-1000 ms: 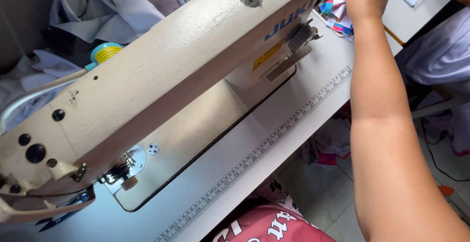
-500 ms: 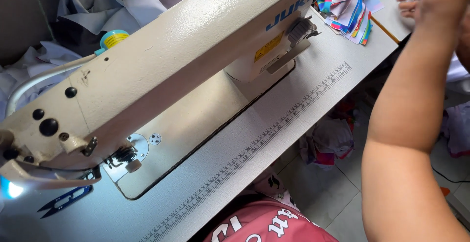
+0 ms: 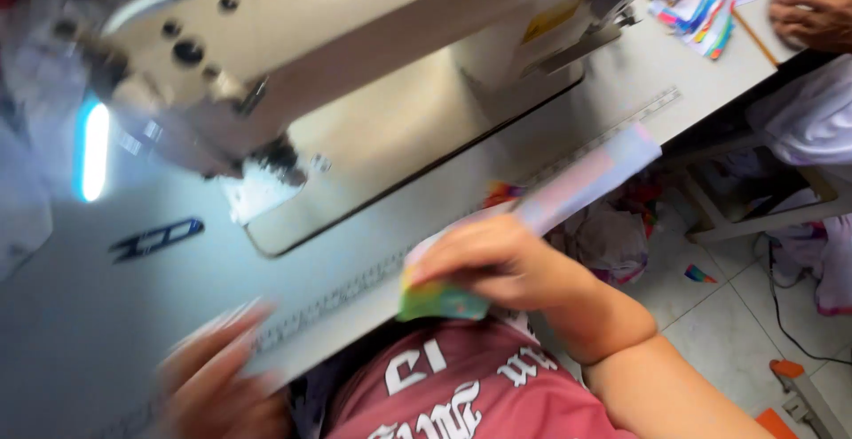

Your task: Sewing and trimming colorful fabric strips using an industrial sewing machine.

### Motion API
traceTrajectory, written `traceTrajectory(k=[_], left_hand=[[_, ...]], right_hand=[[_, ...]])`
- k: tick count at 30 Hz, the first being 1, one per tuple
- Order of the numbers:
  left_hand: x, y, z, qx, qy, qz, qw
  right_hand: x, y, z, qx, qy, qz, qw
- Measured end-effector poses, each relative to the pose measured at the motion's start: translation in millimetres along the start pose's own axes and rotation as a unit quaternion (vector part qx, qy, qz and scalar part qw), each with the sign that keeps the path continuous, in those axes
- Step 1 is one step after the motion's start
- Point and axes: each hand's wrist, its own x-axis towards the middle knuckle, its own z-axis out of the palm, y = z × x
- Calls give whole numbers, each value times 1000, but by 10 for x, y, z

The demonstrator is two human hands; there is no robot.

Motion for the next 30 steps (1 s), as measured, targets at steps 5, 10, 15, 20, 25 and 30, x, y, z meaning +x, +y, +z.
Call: traceTrajectory(k=[5, 10, 15, 20, 25, 30], left_hand=[[555, 95, 320, -161, -144, -141, 966], [334, 8, -122, -126, -268, -276, 914], [-9, -148, -530, -37, -185, -352, 917], [-176, -101, -927, 54, -114, -412, 903], [-296, -192, -1024, 78, 13, -404, 911], [-545, -754, -910, 286, 117, -180, 934]], right_hand=[[100, -188, 569, 26, -160, -18, 987], [-64, -54, 493, -82, -34, 192, 977], [-227, 282, 343, -91, -11, 283, 955], [-211, 396, 351, -99, -21, 280, 955], [-56, 495, 555, -136, 0, 314, 940], [111, 752, 735, -270, -22, 192, 943]])
